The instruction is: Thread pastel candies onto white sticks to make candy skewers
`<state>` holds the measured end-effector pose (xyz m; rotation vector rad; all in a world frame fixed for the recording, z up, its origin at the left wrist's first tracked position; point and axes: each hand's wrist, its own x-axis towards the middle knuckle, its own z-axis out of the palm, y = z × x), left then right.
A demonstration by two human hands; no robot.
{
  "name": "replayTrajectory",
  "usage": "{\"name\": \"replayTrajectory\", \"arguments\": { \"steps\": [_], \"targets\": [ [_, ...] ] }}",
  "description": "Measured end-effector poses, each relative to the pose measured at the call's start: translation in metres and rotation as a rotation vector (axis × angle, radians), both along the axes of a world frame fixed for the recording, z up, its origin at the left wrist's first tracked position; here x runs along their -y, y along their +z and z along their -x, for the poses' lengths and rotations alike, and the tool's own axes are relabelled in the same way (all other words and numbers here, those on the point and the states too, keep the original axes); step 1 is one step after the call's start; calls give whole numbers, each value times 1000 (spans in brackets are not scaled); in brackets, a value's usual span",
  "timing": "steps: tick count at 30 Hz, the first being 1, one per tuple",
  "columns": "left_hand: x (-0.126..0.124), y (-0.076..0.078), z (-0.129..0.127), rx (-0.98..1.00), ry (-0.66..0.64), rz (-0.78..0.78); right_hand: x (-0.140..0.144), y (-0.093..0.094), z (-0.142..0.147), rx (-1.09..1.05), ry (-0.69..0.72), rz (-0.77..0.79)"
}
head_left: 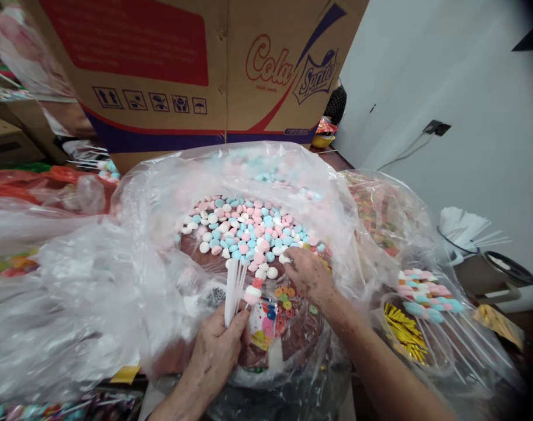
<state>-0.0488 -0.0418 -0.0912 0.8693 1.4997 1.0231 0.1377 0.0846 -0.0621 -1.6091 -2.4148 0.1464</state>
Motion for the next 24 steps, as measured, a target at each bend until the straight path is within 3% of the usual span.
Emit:
{"name": "replayTrajectory", "arguments": {
  "steps": [3,9,16,24],
  "targets": [
    [0,-2,1,-12,6,-4,-6,4,0,-63,-29,-10],
    [-1,-2,0,-1,-2,5,-18,8,-3,-113,52,-39],
    [-2,6,-2,43,14,20,-35,9,12,72,25,2],
    [-3,0,-2,51,15,1,-38,-12,-7,96,288,-11]
  ]
}}
